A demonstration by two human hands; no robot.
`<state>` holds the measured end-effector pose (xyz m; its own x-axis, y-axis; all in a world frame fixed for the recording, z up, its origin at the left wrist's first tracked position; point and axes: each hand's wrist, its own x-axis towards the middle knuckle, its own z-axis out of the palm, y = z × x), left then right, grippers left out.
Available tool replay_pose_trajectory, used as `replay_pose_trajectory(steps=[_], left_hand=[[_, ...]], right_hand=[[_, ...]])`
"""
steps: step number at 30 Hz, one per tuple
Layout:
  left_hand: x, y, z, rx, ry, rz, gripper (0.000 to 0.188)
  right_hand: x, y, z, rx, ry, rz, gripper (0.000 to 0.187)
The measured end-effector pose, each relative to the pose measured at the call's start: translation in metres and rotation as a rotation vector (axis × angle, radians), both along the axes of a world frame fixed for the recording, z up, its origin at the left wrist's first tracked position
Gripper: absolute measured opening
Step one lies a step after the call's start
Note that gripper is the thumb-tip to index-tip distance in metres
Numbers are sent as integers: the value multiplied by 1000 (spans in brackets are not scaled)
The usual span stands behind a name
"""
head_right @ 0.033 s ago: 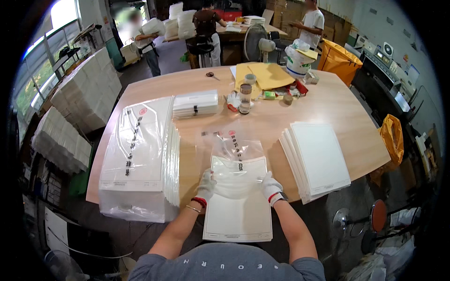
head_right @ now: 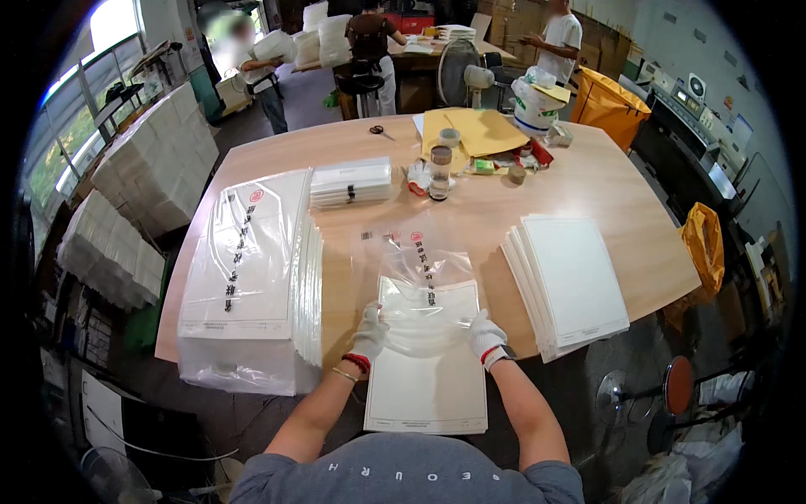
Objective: The person repeatedly places stacks of white paper into clear plastic sleeves at a table. They handle the sleeves and paper by hand, aligning and inserting the paper, then stacking the completed packages. Other people are visible in the background working at the same table.
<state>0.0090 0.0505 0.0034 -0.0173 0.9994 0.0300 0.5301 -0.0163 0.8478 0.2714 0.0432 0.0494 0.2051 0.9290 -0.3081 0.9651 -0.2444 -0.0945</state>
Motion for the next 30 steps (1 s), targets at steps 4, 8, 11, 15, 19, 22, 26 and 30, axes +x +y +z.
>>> replay_pose_trajectory(steps=[4,8,11,15,19,22,26,30], left_hand=[[3,-35,-13,242,121,47,34],[1,-63,0,111,173,13,32],[-1,-88,32,-76,344,-70,26],[-3,-130,47,-104,333,-85,20],[-6,-185,75,-139,246,-104,19],[-24,-212,56,-231,121,-326,22],[-28,-203,38,62,67,-365,22],[-10,-180,47,-273,195,16,8]], right_hand=[[1,-30,-3,-34,30,33,20],[2,-57,6,-19,-13,63,16],[7,-79,9,4,-38,166,16],[10,-122,14,4,-22,196,12],[13,-179,29,179,25,329,15],[4,-209,85,-250,175,187,21],[11,-223,35,335,50,331,29],[17,-179,7,268,-20,73,28]])
